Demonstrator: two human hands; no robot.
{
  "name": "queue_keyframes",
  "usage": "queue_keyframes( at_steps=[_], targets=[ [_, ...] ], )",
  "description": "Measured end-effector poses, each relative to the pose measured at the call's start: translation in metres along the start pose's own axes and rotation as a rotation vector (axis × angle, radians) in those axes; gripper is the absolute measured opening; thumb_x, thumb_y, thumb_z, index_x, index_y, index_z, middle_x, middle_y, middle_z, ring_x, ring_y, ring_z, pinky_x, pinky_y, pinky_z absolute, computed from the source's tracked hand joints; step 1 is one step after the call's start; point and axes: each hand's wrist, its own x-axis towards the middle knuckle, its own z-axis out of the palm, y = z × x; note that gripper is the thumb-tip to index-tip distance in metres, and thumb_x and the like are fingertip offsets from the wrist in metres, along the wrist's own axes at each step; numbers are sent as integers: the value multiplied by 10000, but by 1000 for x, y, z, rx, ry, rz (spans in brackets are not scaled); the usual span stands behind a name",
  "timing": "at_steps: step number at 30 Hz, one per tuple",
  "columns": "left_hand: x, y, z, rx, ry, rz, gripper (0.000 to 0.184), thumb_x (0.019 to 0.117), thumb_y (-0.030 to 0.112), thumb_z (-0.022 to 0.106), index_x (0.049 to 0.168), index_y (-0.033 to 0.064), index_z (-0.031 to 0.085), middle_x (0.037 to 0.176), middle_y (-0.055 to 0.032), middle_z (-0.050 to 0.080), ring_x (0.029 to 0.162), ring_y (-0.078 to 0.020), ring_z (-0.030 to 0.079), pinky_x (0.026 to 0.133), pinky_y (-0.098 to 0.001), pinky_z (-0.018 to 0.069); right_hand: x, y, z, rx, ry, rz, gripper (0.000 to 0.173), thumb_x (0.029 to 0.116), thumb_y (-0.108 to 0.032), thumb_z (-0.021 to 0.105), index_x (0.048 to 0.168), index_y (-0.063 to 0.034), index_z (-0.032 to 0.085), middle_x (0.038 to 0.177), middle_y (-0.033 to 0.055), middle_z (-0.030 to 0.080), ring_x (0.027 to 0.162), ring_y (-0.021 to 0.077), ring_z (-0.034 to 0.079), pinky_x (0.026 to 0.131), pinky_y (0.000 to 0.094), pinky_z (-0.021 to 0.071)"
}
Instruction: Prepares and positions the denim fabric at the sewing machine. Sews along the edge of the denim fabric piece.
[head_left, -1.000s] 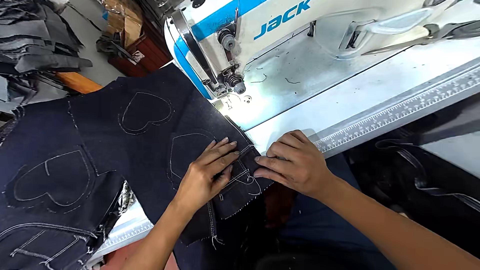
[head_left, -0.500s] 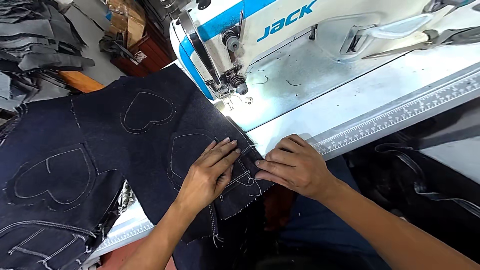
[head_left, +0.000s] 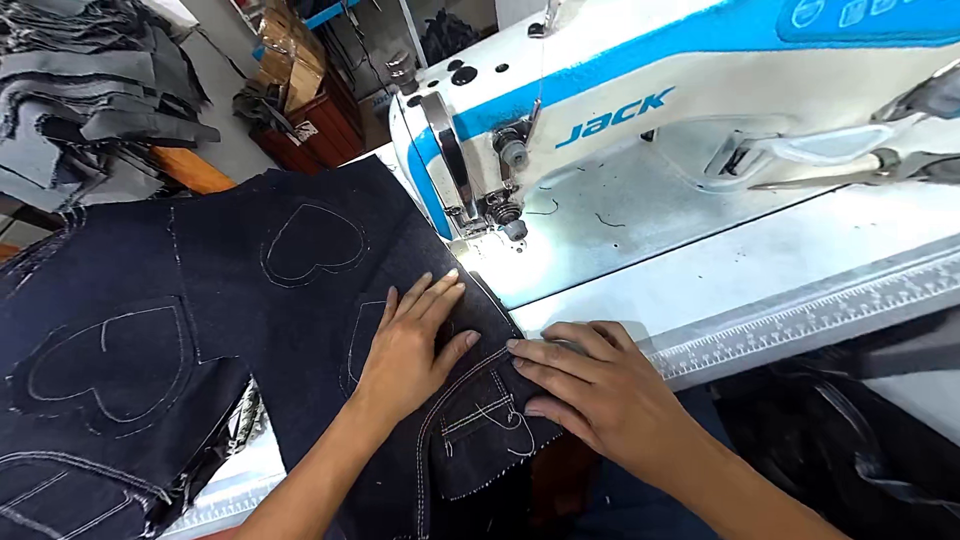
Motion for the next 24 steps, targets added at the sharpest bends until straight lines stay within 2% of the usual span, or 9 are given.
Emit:
queue_keyframes(
  at_steps=[3, 6, 12, 15, 17, 19, 21, 22, 24],
  targets=[
    [12, -8, 4, -38, -16, -44, 605, 990, 662, 456, 1406, 254, 617, 1561, 108, 497, 1538, -201, 318, 1202, -702, 205, 0, -1, -3, -16, -22, -6, 370, 1056, -516, 461, 1201, -267, 693, 1397, -147, 634, 1219, 161, 599, 932, 431, 454],
    [24, -10, 9, -48, -43, -71, 661, 991, 677, 426, 1426, 201, 574, 1586, 68, 467, 1561, -191, 260, 1239, -666, 128, 2, -2, -7, -40, -52, -13, 363, 1057, -505, 456, 1195, -262, 687, 1387, -138, 639, 1162, 162, 621, 897, 418, 471],
    [64, -29, 6, -115, -92, 49, 700, 949, 666, 536, 1383, 117, 569, 1439, -41, 594, 1476, -190, 420, 1266, -596, 142, 16, -8, -7, -95, -110, 32, 459, 1028, -592, 445, 1206, -269, 719, 1381, -123, 650, 1107, 179, 634, 877, 419, 471],
    [80, -38, 7, -101, -125, 76, 750, 930, 704, 537, 1389, 111, 556, 1429, -68, 602, 1470, -194, 429, 1277, -555, 108, 24, -8, -4, -82, -130, 50, 488, 1022, -616, 439, 1216, -271, 723, 1376, -105, 654, 1122, 191, 634, 875, 428, 478],
    [74, -33, 3, 28, -54, 78, 756, 948, 696, 507, 1384, 82, 574, 1478, -107, 568, 1487, -266, 410, 1253, -606, 159, 26, -7, -3, -56, -137, 61, 494, 1010, -633, 449, 1227, -284, 723, 1378, -111, 651, 1134, 193, 626, 885, 429, 476],
    [46, -19, -13, 177, 117, 173, 496, 1016, 476, 524, 1213, 49, 683, 1392, -163, 621, 1347, -361, 555, 1102, -618, 424, 26, -7, -6, -14, -164, 72, 511, 1000, -651, 454, 1248, -294, 721, 1394, -125, 640, 1150, 188, 617, 893, 432, 474],
    [4, -9, -26, 4, 221, 400, 230, 972, 170, 516, 979, 120, 741, 1141, -70, 722, 1123, -251, 674, 943, -483, 558, 28, -7, -10, 20, -207, 90, 517, 1009, -642, 441, 1269, -285, 711, 1403, -128, 631, 1171, 190, 608, 914, 441, 474],
    [-15, -10, -23, -172, 157, 489, 283, 997, 122, 473, 985, 168, 752, 1135, -3, 735, 1158, -190, 667, 1029, -472, 533, 28, -7, -11, 32, -226, 104, 510, 1018, -622, 439, 1273, -275, 712, 1399, -127, 633, 1178, 190, 608, 914, 443, 480],
    [-35, -20, -8, -347, -34, 574, 391, 1042, 99, 413, 1156, 246, 757, 1331, 68, 683, 1379, -169, 539, 1239, -582, 308, 29, -4, -12, 41, -254, 105, 469, 1036, -568, 445, 1268, -262, 715, 1409, -131, 621, 1210, 184, 592, 922, 433, 488]
  ],
)
